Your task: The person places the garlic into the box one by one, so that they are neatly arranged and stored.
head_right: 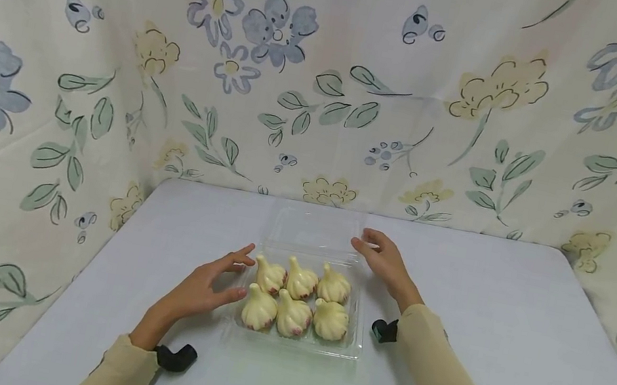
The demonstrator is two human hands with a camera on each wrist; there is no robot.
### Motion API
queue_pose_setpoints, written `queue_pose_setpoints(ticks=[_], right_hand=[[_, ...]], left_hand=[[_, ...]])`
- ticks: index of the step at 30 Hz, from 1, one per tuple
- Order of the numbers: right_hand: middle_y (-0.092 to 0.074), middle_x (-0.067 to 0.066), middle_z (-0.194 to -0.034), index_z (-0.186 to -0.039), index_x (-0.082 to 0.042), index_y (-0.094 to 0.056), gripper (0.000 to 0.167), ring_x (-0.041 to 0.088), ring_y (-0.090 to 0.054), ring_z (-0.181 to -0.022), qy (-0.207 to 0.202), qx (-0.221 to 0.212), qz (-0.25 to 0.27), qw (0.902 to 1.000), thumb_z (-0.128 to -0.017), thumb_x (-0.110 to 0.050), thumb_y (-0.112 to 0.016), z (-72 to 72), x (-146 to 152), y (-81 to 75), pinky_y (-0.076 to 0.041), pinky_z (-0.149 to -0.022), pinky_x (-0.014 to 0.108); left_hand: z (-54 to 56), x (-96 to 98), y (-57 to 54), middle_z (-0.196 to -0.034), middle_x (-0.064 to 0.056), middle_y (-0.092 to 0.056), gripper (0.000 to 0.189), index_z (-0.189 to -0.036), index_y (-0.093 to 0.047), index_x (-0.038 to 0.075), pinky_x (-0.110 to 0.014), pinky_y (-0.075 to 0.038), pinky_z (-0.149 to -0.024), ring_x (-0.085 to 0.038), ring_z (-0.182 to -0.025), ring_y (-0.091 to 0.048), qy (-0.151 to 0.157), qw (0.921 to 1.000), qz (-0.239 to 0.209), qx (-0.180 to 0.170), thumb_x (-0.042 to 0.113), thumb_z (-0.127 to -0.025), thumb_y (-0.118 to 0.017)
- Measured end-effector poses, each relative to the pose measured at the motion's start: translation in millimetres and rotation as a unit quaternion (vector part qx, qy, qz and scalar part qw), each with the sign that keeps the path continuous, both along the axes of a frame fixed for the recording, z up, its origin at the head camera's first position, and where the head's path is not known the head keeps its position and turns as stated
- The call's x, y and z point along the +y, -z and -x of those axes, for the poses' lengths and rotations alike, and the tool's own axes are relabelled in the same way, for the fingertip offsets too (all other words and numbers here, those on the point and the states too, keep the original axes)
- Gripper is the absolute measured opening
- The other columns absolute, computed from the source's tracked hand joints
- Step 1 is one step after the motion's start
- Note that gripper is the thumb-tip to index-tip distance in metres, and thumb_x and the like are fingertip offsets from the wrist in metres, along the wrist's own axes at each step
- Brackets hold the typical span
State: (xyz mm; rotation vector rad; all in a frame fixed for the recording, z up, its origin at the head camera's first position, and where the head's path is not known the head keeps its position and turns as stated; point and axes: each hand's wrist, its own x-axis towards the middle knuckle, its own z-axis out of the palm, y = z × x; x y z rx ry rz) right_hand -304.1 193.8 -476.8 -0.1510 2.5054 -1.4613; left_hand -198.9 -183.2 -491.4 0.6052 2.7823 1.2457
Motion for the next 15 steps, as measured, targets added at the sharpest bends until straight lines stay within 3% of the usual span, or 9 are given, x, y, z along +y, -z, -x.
queue_pose_setpoints(ticks=[5,15], right_hand=[[-0.036,0.020,-0.162,-0.159,-0.008,-0.031,0.079,0.044,-0.042,-0.143,0.005,0.020,0.014,0.9997,-0.100,-0.052,-0.059,-0.3,-1.8,-1.3,-0.037,-0.115,0.062],[-0.040,0.016,-0.161,-0.158,-0.011,-0.034,0.077,0.039,-0.046,-0.136,0.023,0.054,0.018,0.9981,-0.099,-0.052,-0.062,-1.2,-4.0,-4.3,-0.041,-0.108,0.060]], left_hand=[[-0.1,0.2,0.0,-0.151,0.012,-0.054,0.077,-0.159,-0.034,0.030,-0.069,-0.037,-0.111,-0.026,-0.135,-0.058,0.001,1.0000,0.001,0.004,0.047,-0.094,-0.070],[1.5,-0.3,1.9,-0.148,0.016,-0.055,0.079,-0.160,-0.033,0.031,-0.067,-0.039,-0.111,-0.023,-0.136,-0.057,-0.003,1.0000,0.004,0.001,0.047,-0.093,-0.070]])
